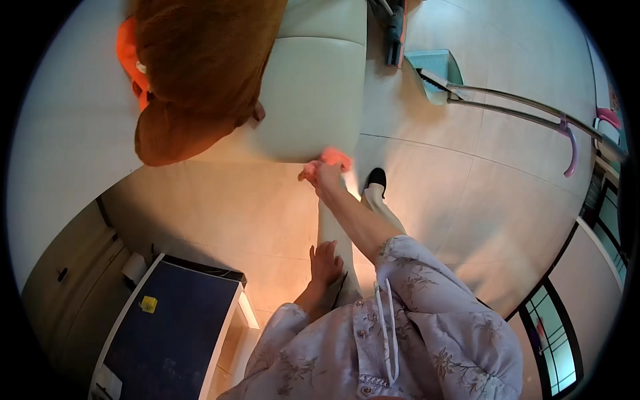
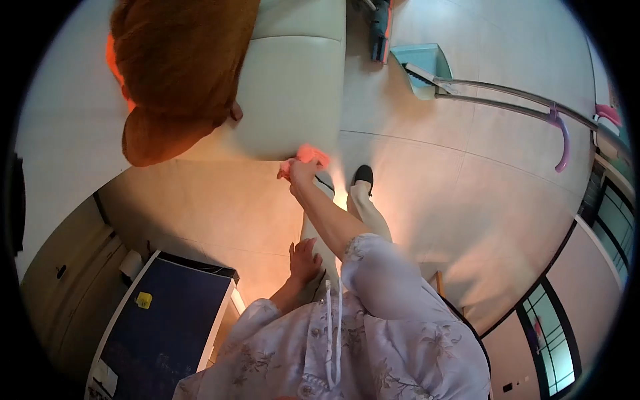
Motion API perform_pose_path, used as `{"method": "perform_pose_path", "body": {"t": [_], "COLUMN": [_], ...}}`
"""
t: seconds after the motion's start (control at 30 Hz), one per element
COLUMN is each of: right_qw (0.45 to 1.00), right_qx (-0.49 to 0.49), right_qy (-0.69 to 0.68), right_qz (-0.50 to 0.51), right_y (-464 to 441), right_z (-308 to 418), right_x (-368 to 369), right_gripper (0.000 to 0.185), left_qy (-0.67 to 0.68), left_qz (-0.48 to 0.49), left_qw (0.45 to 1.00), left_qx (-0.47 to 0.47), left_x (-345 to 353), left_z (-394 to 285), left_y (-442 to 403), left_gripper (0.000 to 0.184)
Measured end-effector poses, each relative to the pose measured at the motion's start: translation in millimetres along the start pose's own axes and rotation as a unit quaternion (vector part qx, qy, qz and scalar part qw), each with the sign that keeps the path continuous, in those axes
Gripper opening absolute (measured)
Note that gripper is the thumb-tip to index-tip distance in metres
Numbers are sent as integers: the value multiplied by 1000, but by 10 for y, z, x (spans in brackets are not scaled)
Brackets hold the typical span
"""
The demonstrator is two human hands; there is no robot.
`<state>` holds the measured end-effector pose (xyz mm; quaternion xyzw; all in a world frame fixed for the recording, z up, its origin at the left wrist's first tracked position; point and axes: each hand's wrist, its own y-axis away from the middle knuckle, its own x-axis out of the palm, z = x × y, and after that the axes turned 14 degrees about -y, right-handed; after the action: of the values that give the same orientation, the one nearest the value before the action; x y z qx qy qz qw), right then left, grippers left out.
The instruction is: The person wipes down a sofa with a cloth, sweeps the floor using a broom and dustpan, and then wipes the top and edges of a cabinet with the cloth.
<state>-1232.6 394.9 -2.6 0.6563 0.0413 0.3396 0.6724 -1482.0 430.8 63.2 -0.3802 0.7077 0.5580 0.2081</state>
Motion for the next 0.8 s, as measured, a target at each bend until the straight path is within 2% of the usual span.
{"method": "perform_pose_path", "body": {"t": [0.03, 0.07, 0.1, 0.13, 0.2, 0.23, 0.3, 0.33, 0.4, 0.43, 0.47, 0.5, 0.53, 0.57, 0.6, 0.67, 0.73, 0.8], "right_qw": [997, 996, 958, 860, 682, 685, 616, 618, 568, 538, 542, 515, 485, 477, 458, 451, 439, 428], "right_qx": [20, 19, -169, -348, -535, -536, -520, -523, -478, -524, -523, -567, -612, -633, -652, -653, -652, -668], "right_qy": [57, 57, 213, 354, 468, 464, 576, 573, 665, 659, 657, 642, 625, 609, 604, 608, 618, 609], "right_qz": [53, 60, 93, 115, 172, 170, 134, 127, 88, 48, 39, 28, 14, 20, 19, 21, 6, 2], "right_y": [16, 25, 82, 112, -167, -231, -280, -369, -553, -653, -684, -704, -746, -789, -836, -835, -922, -953], "right_z": [24, 69, 165, 235, 526, 629, 813, 761, 511, 263, 110, -13, -93, -128, -153, -140, -134, -174], "right_x": [7, 19, 102, 108, 47, 116, 300, 338, 439, 425, 408, 423, 452, 438, 395, 360, 323, 322], "right_gripper": [31, 31, 36, 42, 44, 44, 49, 49, 51, 49, 49, 49, 50, 50, 52, 50, 48, 46], "left_qy": [26, 24, 17, 11, 4, -21, -22, -39, -53, -50, -65, -81, -87, -91, -89, -251, -271, -215], "left_qz": [39, 32, 20, 12, -93, -132, -199, -242, -265, -282, -287, -294, -237, -169, -159, -81, -77, -69], "left_qw": [998, 998, 996, 993, 986, 981, 976, 968, 962, 958, 956, 952, 966, 976, 978, 956, 947, 960], "left_qx": [-49, -50, -82, -114, -136, -140, -85, -53, -44, -33, -11, 12, 59, 99, 104, 128, 152, 167], "left_x": [-26, -61, -162, -252, -456, -590, -950, -1166, -1564, -1709, -1832, -1959, -2097, -2153, -2160, -2138, -2041, -1985], "left_z": [2, 48, 132, 244, 579, 794, 1227, 1368, 1586, 1704, 1789, 1873, 1950, 2034, 2110, 2261, 2435, 2550], "left_y": [61, 61, 23, -3, -268, -443, -884, -1104, -1540, -1755, -1931, -2106, -2304, -2383, -2456, -2605, -2736, -2770], "left_gripper": [55, 55, 54, 53, 52, 52, 51, 49, 47, 46, 47, 47, 51, 54, 54, 61, 65, 66]}}
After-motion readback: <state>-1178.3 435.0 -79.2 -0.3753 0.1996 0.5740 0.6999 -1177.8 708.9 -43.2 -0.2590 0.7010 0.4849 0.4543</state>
